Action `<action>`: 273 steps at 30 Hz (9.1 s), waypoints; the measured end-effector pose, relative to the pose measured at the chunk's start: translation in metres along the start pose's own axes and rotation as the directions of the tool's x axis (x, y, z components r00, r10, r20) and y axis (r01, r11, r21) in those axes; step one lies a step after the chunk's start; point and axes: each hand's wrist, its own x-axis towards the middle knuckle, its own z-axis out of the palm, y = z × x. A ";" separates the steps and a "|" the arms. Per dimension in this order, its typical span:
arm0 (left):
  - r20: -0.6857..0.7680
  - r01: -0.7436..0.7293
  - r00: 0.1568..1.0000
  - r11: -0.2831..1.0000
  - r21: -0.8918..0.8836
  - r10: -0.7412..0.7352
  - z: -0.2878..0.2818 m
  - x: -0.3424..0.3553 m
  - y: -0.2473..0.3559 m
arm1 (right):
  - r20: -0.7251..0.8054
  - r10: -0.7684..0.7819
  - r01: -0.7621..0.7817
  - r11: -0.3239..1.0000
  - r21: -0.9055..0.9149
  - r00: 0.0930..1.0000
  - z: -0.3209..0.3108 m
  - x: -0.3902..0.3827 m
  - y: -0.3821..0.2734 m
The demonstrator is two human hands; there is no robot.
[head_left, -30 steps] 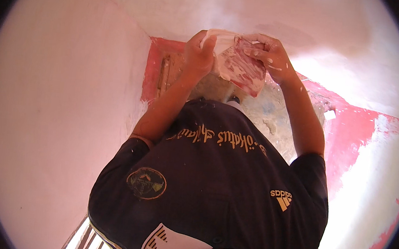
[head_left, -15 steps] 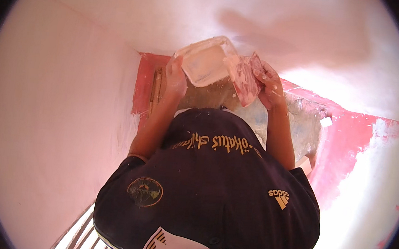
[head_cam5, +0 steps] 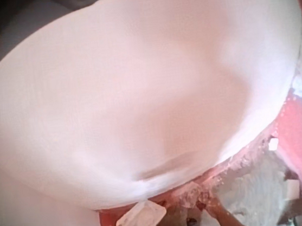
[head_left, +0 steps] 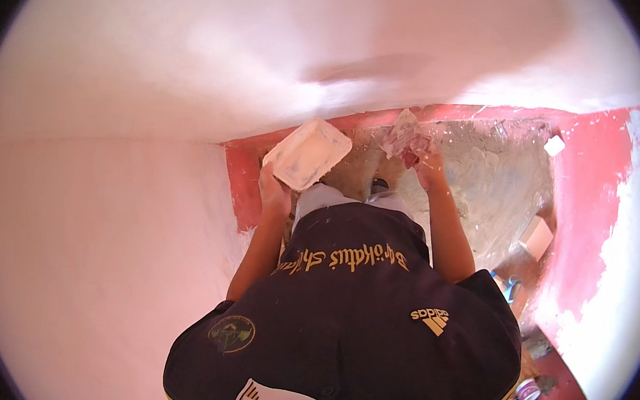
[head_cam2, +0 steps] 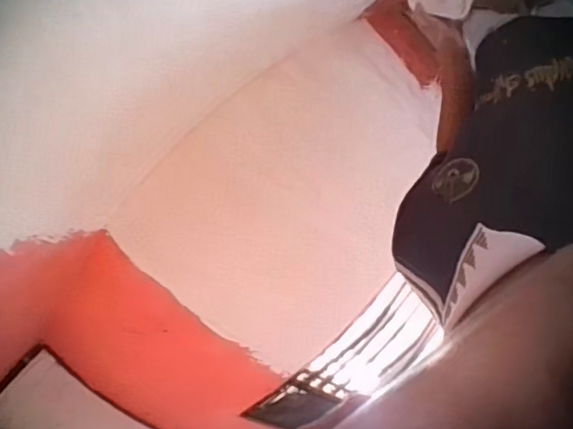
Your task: The person applies plaster to a wall using a spatula, repeatedly picking up material from a container and smoothing it over the surface.
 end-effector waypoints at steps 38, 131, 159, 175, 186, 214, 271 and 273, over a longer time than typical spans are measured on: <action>-0.200 0.155 0.978 0.854 0.497 -0.061 -0.037 -0.052 0.178 | -0.543 -0.123 0.392 0.822 0.414 0.831 0.200 0.129 0.160; -0.055 0.099 0.995 0.891 0.444 -0.083 -0.012 -0.076 0.209 | -0.234 -0.593 0.634 0.752 0.183 0.771 0.191 0.084 0.147; 0.070 0.028 0.995 0.858 0.512 -0.074 0.034 -0.064 0.208 | -0.641 -0.298 0.005 0.909 -0.417 0.708 0.173 0.135 0.115; -0.030 0.032 0.999 0.901 0.432 -0.021 0.043 -0.084 0.221 | -0.326 -0.717 0.495 0.674 -0.548 0.616 0.223 0.080 0.112; -0.056 -0.024 0.997 0.905 0.424 0.053 0.021 -0.086 0.228 | -0.589 -0.748 0.226 0.658 -0.718 0.305 0.010 0.142 0.015; -0.030 -0.074 0.995 0.913 0.402 0.094 0.033 -0.087 0.237 | -0.256 -0.705 0.451 0.647 -0.615 0.662 0.161 0.050 0.070; 0.039 -0.134 0.991 0.932 0.337 0.129 0.040 -0.083 0.243 | -0.581 -0.690 0.357 0.723 -0.592 0.432 0.105 0.096 -0.056; 0.148 -0.204 0.976 0.896 0.395 0.157 0.036 -0.082 0.244 | -0.360 -0.777 0.421 0.597 -0.683 0.517 0.168 0.069 0.006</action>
